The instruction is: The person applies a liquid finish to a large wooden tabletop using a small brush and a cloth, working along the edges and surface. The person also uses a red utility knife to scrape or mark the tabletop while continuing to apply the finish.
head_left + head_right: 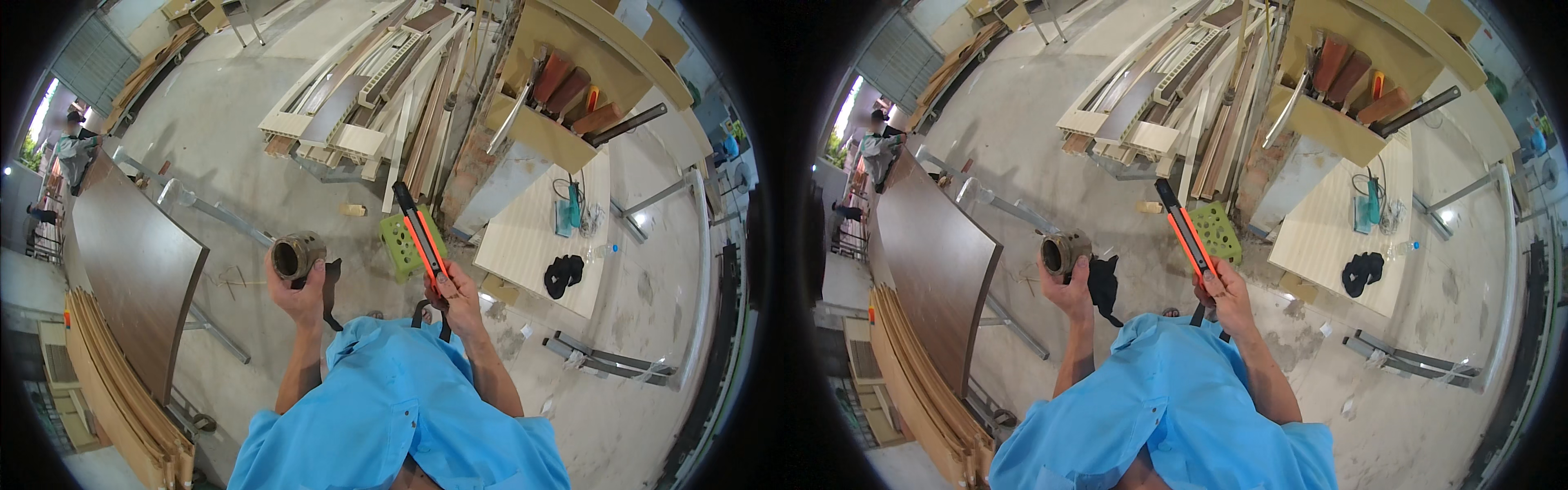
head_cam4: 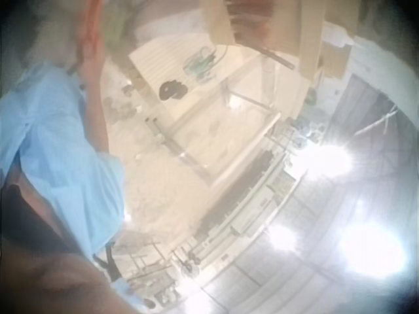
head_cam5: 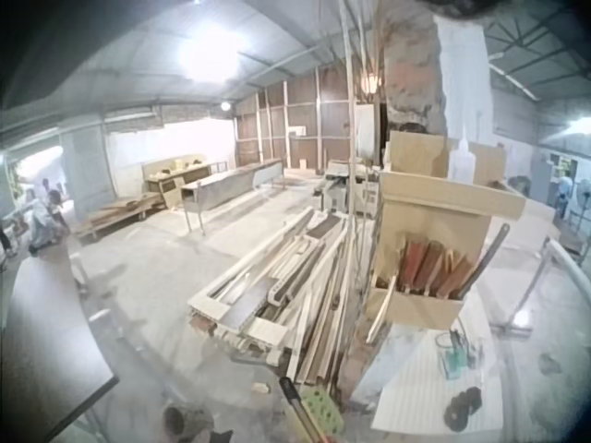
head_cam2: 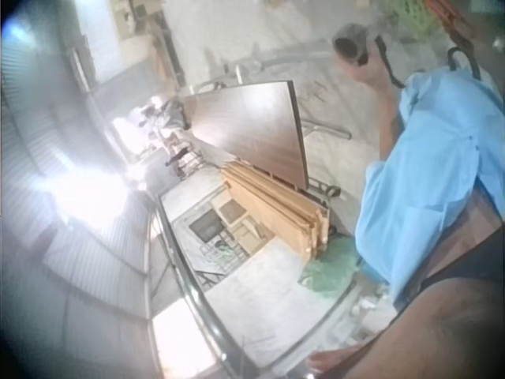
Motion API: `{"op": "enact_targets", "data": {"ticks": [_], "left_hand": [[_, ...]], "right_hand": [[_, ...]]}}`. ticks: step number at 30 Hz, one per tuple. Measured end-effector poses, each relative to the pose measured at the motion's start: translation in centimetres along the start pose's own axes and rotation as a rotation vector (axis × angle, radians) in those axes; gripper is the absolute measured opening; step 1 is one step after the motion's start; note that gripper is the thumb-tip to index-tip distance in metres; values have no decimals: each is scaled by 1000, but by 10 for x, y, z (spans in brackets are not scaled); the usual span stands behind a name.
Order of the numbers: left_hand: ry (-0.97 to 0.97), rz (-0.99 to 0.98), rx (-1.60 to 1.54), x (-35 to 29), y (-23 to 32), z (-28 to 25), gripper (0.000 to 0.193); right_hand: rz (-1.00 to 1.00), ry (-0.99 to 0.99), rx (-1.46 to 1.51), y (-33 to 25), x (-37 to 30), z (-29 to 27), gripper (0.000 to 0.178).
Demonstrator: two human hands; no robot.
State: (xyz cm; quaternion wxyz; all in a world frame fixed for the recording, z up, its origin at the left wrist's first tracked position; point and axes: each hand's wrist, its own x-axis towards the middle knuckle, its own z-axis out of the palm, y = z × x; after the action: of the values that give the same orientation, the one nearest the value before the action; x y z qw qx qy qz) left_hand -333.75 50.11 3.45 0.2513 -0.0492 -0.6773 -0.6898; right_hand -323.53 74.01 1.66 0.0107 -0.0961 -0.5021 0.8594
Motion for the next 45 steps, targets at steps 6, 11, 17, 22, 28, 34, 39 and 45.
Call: {"op": "enact_targets", "data": {"ticks": [6,11,17,22,28,34,39,45], "left_hand": [[10,-1,15,-3,2,7,57],[20,-8,43,-5,5,8,57],[13,-16,73,-1,5,5,56],[16,-10,66,2,6,5,55],[-8,-15,59,6,7,2,54],[-15,-33,55,4,3,-1,54],[-7,-22,32,1,1,-5,55],[8,-41,-8,-2,0,-5,56]], "right_hand": [[16,0,-23,-10,8,-5,32],[-23,4,-65,-14,9,-7,35],[-71,-17,-36,-5,10,-11,43],[-67,74,-6,8,10,-18,41],[-37,140,5,11,11,-17,34],[-5,91,39,-2,7,-4,28],[35,110,69,-9,4,5,32],[20,60,110,-7,2,10,32]]}}
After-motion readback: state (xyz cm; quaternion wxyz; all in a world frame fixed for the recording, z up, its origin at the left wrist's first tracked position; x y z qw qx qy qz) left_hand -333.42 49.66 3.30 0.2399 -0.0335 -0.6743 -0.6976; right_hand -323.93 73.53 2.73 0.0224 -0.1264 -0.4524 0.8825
